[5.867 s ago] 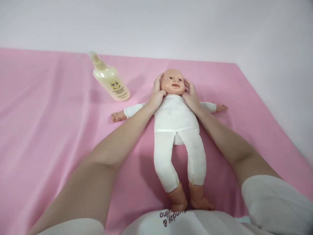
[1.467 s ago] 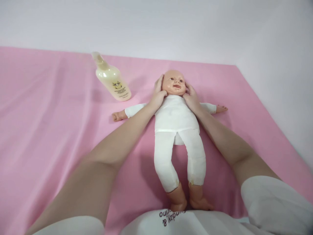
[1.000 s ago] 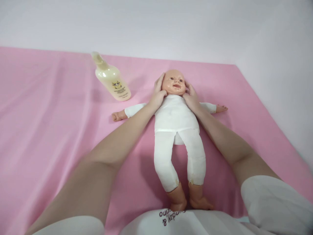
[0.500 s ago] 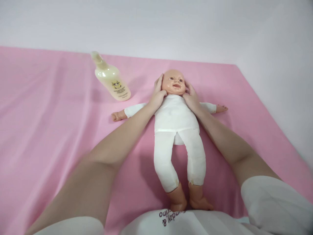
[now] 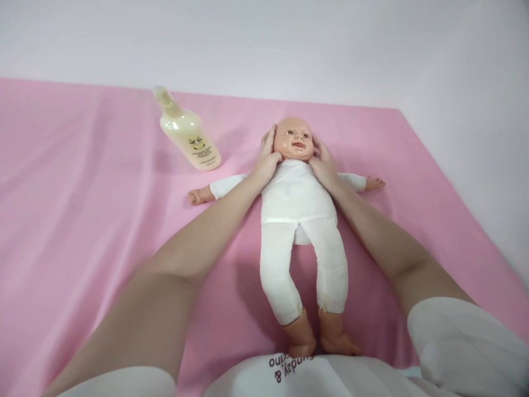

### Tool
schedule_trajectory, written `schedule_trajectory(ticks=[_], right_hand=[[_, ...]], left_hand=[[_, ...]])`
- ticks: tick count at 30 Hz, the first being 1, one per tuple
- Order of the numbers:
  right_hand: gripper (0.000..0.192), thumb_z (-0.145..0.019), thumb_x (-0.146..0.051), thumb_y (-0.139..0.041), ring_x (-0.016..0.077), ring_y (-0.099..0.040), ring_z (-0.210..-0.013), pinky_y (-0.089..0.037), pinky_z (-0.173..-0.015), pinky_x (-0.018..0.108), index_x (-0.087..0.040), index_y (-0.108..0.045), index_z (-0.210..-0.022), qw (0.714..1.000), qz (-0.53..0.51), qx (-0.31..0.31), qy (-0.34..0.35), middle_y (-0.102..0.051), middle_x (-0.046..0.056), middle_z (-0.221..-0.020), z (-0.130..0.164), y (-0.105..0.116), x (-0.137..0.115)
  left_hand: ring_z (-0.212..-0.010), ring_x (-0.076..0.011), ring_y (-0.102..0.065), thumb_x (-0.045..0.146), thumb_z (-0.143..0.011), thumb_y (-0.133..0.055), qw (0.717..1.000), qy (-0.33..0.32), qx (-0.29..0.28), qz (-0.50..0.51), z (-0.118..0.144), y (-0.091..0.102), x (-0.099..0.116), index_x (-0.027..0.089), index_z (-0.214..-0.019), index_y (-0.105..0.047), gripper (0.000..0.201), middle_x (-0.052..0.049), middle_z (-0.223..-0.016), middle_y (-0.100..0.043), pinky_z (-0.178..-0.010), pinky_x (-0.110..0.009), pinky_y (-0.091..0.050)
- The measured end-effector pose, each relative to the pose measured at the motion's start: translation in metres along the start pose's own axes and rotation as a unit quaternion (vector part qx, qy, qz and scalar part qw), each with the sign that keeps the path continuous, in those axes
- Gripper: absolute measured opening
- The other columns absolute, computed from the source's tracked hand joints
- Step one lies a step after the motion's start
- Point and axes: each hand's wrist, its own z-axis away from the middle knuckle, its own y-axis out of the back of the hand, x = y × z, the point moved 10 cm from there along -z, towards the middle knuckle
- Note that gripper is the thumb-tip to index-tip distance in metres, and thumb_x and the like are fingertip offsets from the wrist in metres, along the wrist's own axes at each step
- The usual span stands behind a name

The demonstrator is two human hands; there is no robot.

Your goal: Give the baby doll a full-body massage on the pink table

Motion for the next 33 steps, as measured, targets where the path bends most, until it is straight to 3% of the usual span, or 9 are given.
schedule_trajectory(ticks=[17,25,33], right_hand=[[0.062,-0.086,-0.028,-0.063,0.0258,-0.056,-0.142,-0.042,-0.125,0.050,-0.029,-0.050,-0.147,1.000,-0.003,-0.007,-0.003,-0.056,0.007,-0.155,-0.0006,-0.0006,0.0042],[0.061,-0.086,-0.030,-0.064,0.0272,-0.055,-0.143,-0.043,-0.125,0.050,-0.029,-0.051,-0.145,1.000,0.002,-0.002,-0.005,-0.057,0.007,-0.154,-0.0010,0.0003,0.0046],[0.058,-0.086,-0.029,-0.064,0.0262,-0.056,-0.142,-0.043,-0.124,0.050,-0.030,-0.052,-0.142,1.000,-0.007,0.003,-0.008,-0.058,0.006,-0.153,-0.0005,0.0005,0.0042]], left_hand=[[-0.165,-0.0293,-0.007,0.015,-0.074,-0.064,1.000,0.011,-0.004,0.002,-0.0006,-0.0010,-0.0009,0.033,-0.157,-0.040,0.088,0.002,-0.169,-0.033,-0.136,-0.042,-0.003],[-0.164,-0.0302,-0.013,0.016,-0.073,-0.062,1.000,0.014,0.004,-0.006,-0.0003,0.0006,-0.0047,0.033,-0.158,-0.038,0.090,0.001,-0.168,-0.034,-0.136,-0.043,-0.012],[-0.165,-0.0291,-0.008,0.013,-0.071,-0.061,1.000,0.014,-0.003,0.005,0.0004,-0.0023,-0.0001,0.034,-0.157,-0.040,0.091,0.003,-0.168,-0.033,-0.136,-0.043,-0.008]])
